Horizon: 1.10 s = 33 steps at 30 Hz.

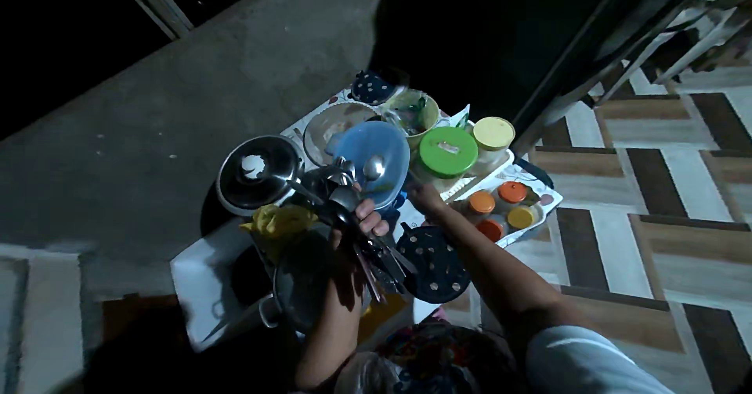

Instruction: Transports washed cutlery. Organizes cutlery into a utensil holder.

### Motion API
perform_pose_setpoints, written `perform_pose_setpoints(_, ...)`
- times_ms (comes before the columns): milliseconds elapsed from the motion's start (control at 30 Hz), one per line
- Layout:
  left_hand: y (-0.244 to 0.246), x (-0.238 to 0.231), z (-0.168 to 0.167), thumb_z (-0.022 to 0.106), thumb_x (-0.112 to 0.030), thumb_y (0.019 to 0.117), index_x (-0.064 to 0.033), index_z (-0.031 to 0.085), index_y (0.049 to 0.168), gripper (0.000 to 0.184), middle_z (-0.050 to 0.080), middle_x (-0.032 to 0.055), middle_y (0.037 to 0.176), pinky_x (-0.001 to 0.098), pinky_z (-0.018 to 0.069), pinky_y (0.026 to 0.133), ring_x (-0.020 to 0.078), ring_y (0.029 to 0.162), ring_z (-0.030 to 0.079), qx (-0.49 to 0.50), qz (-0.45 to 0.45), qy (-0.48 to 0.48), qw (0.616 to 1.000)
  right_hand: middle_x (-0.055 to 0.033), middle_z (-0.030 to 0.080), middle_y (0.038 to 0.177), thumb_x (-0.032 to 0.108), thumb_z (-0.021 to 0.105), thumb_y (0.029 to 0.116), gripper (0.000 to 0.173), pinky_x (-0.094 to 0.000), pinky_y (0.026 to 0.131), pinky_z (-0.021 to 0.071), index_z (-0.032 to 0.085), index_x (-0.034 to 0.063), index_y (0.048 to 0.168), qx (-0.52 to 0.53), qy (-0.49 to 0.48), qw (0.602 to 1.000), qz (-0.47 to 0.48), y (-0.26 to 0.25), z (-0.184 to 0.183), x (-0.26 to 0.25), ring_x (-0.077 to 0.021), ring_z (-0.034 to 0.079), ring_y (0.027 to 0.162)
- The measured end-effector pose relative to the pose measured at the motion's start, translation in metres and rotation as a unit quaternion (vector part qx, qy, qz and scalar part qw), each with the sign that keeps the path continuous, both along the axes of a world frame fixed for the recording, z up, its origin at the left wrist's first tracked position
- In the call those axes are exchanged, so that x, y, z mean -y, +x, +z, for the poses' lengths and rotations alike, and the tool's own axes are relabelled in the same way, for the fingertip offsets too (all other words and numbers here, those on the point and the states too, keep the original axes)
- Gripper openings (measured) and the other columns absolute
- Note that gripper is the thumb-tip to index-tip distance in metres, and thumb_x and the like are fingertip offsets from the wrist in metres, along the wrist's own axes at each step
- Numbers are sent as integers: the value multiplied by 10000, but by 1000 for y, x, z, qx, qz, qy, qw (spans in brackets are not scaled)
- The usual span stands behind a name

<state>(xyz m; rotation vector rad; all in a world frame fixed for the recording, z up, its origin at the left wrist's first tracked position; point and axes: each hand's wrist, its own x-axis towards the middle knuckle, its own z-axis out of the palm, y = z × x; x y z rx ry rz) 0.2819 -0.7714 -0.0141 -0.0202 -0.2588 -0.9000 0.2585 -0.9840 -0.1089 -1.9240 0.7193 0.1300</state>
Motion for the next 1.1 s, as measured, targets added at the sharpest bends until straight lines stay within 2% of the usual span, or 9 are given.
perform_pose_setpoints(133, -3, -8, 15, 836, -207, 785, -73, 574, 1272, 569, 657, 51, 848, 314, 583, 683, 187, 713, 668, -5, 40, 60, 997, -302, 522, 1436, 192, 373, 1119, 432, -555, 1136, 403, 434, -40, 1479, -58, 101, 990, -76, 15, -18, -28, -410, 508, 1359)
perform_pose_setpoints(233, -2, -11, 12, 880, -197, 728, -61, 572, 1285, 650, 668, 57, 869, 316, 587, 707, 187, 733, 675, 9, 41, 54, 998, -332, 561, 1364, 248, 502, 1079, 455, -613, 1067, 445, 500, -57, 1417, -66, 109, 982, -141, 24, -57, -24, -460, 552, 1287)
perform_pose_setpoints(400, 5, -22, 7, 854, -159, 743, -30, 607, 1271, 598, 694, 97, 875, 342, 591, 729, 215, 739, 690, 0, 9, 19, 1000, -295, 611, 1293, 242, 584, 1032, 441, -590, 989, 515, 548, -27, 1379, -72, 169, 967, -179, 24, -74, -19, -418, 630, 1167)
perform_pose_setpoints(500, 8, -29, 13, 858, -159, 740, -23, 631, 1235, 562, 696, 96, 865, 335, 590, 726, 209, 737, 692, 13, 11, 19, 1000, -275, 632, 1199, 176, 563, 1032, 381, -556, 876, 552, 531, -28, 1351, -73, 206, 951, -218, 14, -68, -28, -382, 666, 1018)
perform_pose_setpoints(667, 13, -39, 17, 842, -181, 775, -39, 604, 1281, 577, 695, 76, 861, 342, 594, 721, 195, 731, 692, 65, 28, 20, 997, -289, 585, 1236, 77, 490, 1064, 357, -448, 837, 598, 448, -83, 1381, -3, 318, 878, -359, -8, -54, -65, -333, 681, 1002)
perform_pose_setpoints(800, 23, -44, 15, 828, -177, 790, -60, 615, 1266, 534, 703, 83, 869, 364, 599, 709, 218, 727, 699, 75, -17, 3, 997, -231, 613, 1066, 82, 461, 1076, 294, -367, 737, 600, 464, -109, 1300, 32, 369, 842, -393, -14, -52, -90, -240, 681, 834)
perform_pose_setpoints(967, 25, -44, 13, 705, -144, 885, -55, 642, 1225, 357, 718, 108, 866, 415, 608, 715, 257, 731, 717, 57, -79, -35, 995, -228, 619, 1062, 103, 516, 1061, 309, -369, 729, 600, 472, -93, 1296, -3, 359, 854, -376, -17, -55, -88, -245, 683, 825)
perform_pose_setpoints(1033, 7, -43, 34, 700, -172, 878, -55, 643, 1093, 251, 672, 85, 725, 381, 599, 606, 234, 601, 685, -11, -33, 25, 999, -236, 609, 1091, 118, 558, 1049, 332, -388, 766, 593, 480, -93, 1293, -25, 331, 874, -355, -19, -58, -85, -261, 673, 869)
perform_pose_setpoints(1100, -6, -43, 43, 724, -187, 865, -58, 629, 1078, 266, 647, 67, 698, 363, 586, 568, 215, 558, 657, -38, 11, 49, 998, -255, 619, 1140, 143, 595, 1036, 366, -416, 829, 589, 507, -101, 1294, -42, 294, 897, -327, -22, -64, -82, -289, 676, 940)
